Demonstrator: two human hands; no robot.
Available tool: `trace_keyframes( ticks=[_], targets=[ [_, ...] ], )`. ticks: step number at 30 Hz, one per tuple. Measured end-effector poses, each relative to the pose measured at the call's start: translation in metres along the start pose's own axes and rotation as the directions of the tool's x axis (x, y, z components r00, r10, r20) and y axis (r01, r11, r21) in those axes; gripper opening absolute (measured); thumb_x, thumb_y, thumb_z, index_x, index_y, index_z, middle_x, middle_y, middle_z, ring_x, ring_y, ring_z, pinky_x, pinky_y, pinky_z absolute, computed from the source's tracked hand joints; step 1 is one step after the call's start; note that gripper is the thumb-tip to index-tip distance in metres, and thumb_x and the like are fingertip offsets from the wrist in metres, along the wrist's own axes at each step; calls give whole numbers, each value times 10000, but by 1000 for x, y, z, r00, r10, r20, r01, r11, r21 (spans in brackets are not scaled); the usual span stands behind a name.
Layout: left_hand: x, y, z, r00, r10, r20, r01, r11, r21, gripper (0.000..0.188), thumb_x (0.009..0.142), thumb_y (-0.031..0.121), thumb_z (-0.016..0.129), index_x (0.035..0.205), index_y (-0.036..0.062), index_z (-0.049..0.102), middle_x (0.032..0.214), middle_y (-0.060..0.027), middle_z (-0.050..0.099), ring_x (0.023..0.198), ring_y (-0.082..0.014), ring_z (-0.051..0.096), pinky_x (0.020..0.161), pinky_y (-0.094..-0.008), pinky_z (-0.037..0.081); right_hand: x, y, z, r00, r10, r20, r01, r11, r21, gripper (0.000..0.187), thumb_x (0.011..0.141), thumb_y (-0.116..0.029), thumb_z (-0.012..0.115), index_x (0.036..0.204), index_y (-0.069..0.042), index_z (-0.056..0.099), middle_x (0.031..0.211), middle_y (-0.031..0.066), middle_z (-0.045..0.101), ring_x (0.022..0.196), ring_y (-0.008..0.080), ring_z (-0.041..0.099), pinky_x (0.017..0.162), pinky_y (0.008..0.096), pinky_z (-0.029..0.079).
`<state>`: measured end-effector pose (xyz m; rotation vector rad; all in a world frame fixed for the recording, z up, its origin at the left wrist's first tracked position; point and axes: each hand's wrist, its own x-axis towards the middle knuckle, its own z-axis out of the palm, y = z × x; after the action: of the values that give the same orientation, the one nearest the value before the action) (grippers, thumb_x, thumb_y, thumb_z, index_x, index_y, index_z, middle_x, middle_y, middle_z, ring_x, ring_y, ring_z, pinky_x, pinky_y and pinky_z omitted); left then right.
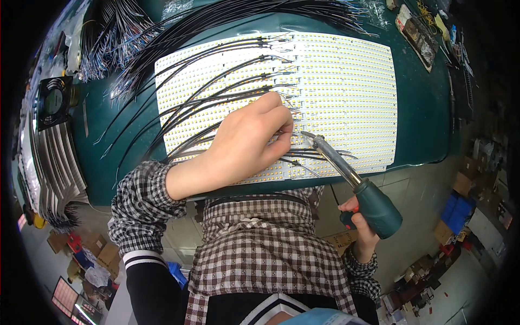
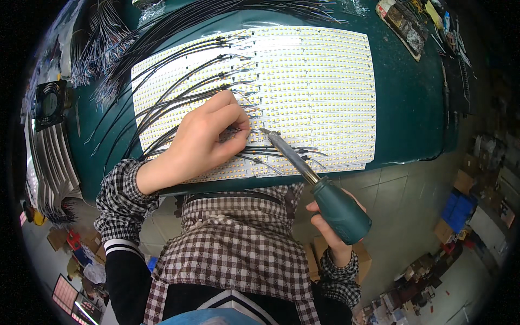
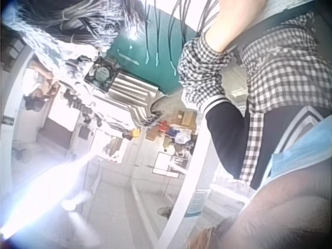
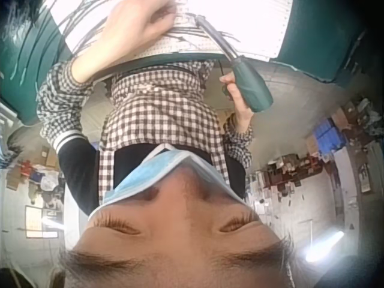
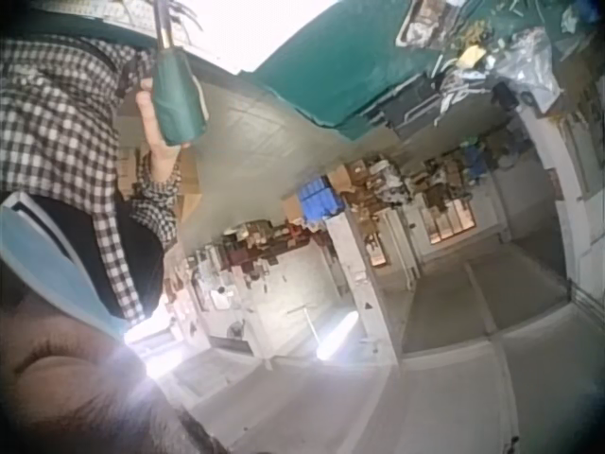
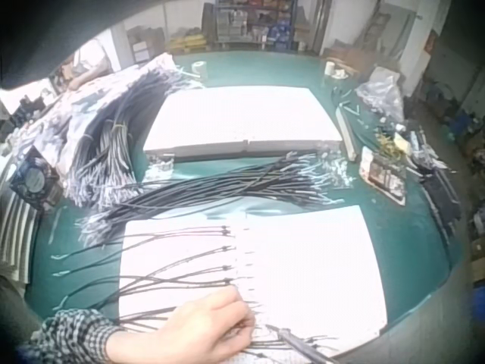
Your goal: The person solders black wires to a large LED panel using a soldering iron. They repeatedly pick up wires, align them on the panel, and apply heat to secure connections. The person occasionally moves the panel and organizes the wires during the process.
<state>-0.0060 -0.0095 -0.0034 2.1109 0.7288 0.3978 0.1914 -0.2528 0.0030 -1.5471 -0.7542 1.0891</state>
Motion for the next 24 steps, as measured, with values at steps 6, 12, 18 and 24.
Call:
trace_keyframes(
  ticks=[6,12,18,24],
  targets=[
    [0,0,1,1000,13,4,-13,1000,19,88,753,47,632,805,47,562,805,-94,518,710,-278,568,596,-375,458,0,2,0,1000,-26,9,26,1000,-14,536,734,-77,807,1163,93,535,859,138,693,792,209,688,754,324,554],
    [0,-1,1,1000,17,-4,-17,999,27,95,742,31,641,805,45,571,804,-89,521,695,-261,560,587,-357,452,0,4,0,1000,-11,2,11,1000,-24,537,726,-64,808,1162,96,538,858,135,696,799,208,691,758,320,552],
    [0,-1,1,1000,10,-1,-10,1000,22,99,739,18,650,805,44,581,799,-79,523,662,-234,551,564,-329,444,0,5,1,1000,12,-7,-12,1000,-16,542,717,-55,811,1161,97,540,864,137,699,805,206,693,761,318,550],
    [0,1,1,1000,3,-5,-3,1000,19,94,745,20,648,803,45,580,797,-74,523,641,-220,549,548,-320,443,-3,5,1,998,51,-24,-51,999,-7,563,724,-57,810,1181,100,522,860,144,697,821,210,695,758,321,557]
  ],
)
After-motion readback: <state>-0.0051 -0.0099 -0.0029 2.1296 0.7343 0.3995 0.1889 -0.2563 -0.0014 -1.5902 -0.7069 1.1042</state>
